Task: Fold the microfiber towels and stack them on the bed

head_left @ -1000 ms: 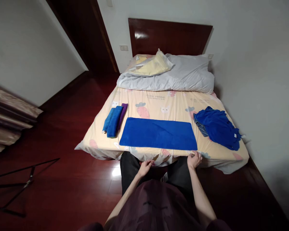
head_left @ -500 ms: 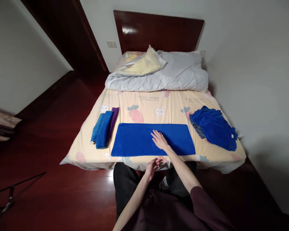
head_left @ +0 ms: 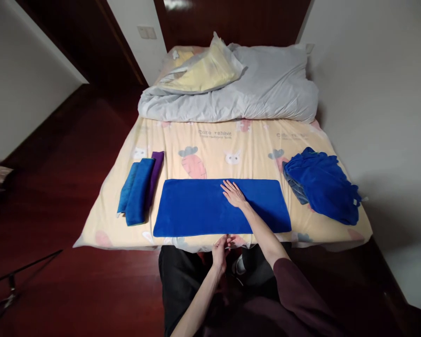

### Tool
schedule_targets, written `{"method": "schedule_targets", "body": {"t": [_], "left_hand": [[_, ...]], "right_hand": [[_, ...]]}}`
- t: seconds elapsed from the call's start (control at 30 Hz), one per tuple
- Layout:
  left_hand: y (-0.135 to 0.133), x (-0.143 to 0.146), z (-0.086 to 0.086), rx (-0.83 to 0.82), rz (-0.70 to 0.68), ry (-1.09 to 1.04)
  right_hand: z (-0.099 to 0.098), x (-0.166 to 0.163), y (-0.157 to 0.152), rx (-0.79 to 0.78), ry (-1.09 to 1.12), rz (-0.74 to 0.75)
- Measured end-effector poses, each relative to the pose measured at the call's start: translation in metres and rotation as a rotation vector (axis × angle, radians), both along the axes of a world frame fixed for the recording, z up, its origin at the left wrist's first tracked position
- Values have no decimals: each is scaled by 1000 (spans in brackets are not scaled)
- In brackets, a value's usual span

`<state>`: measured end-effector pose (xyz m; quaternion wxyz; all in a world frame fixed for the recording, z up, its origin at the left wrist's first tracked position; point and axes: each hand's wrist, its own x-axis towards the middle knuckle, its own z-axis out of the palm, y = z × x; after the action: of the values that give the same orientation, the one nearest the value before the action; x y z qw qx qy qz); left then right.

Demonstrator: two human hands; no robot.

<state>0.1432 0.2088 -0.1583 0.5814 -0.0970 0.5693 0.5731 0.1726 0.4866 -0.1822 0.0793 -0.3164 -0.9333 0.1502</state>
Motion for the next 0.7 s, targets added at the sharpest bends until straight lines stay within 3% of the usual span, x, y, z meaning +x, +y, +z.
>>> {"method": "schedule_targets", "body": {"t": [0.17,0.3,0.53,0.7], "left_hand": [[3,4,-1,15,160,-65],[8,0,1,29,154,-135],[26,-1,6,16,91,-360],[27,0,0,67,192,-443]], "right_hand": [[-5,-8,33,11,5,-34],[-1,-17,47,-29,62,-84],[21,-37,76,-156,33,-103],[30,-48,86,-200,-16,-96]]}}
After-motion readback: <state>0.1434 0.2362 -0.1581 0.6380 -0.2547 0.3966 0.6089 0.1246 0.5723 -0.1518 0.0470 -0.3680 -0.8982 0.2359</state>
